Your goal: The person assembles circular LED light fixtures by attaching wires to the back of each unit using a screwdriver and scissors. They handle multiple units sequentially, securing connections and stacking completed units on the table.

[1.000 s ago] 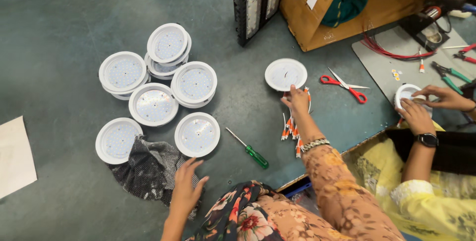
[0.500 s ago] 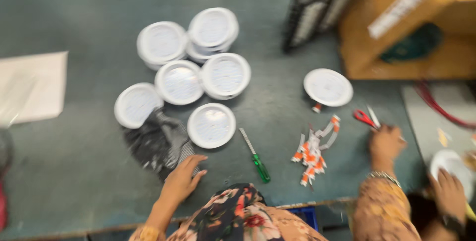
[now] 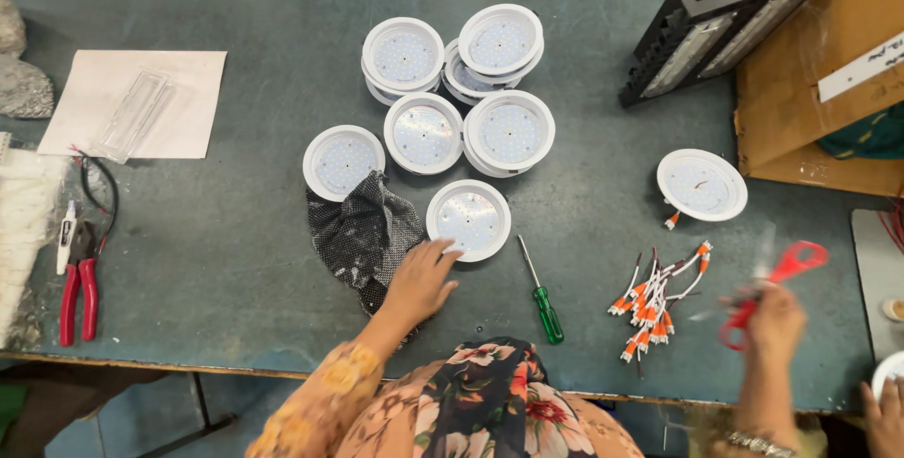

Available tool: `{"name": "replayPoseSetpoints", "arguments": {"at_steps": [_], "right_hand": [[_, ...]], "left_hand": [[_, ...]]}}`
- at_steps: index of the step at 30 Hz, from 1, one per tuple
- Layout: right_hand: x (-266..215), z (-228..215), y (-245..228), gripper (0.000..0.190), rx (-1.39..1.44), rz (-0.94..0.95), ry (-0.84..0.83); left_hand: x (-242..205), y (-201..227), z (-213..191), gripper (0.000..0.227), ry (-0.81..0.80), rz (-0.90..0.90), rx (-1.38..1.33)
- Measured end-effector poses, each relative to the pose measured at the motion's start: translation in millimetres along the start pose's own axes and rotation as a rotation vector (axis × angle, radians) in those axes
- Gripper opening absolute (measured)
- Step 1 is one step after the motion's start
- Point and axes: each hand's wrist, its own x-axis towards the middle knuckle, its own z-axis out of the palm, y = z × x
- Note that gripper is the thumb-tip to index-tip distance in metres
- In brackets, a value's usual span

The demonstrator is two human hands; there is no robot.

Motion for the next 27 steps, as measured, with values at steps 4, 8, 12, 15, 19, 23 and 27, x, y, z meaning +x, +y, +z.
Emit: {"name": "replayPoseSetpoints", "arguments": {"at_steps": [4, 8, 12, 15, 19, 23, 27], "right_hand": [[-95, 79, 2, 0.024, 0.301, 0.069, -0.183], [-187, 159, -28, 0.031, 0.418, 0.187, -0.341], [-244, 194, -97, 0.026, 0.086, 0.132, -0.393], [-274, 211, -144, 0.034, -0.263, -0.065, -0.346], [-296, 219, -181, 0.038, -0.571, -0.141, -0.303], [-312, 219, -193, 0.035, -0.67, -0.144, -0.315], [-325, 223, -193, 0.036, -0.686, -0.175, -0.294]], "left_hand": [[44, -20, 34, 0.071, 0.004, 0.172, 0.242], [67, -43, 53, 0.059, -0.016, 0.186, 0.14], [63, -45, 43, 0.04, 0.07, -0.257, -0.57], [38, -26, 20, 0.041, 0.084, -0.618, -1.392], [9, 3, -16, 0.044, 0.02, -0.64, -1.706], [-1, 13, -43, 0.043, 0.041, -0.573, -1.657], [-7, 15, -50, 0.041, 0.043, -0.502, -1.559]]}}
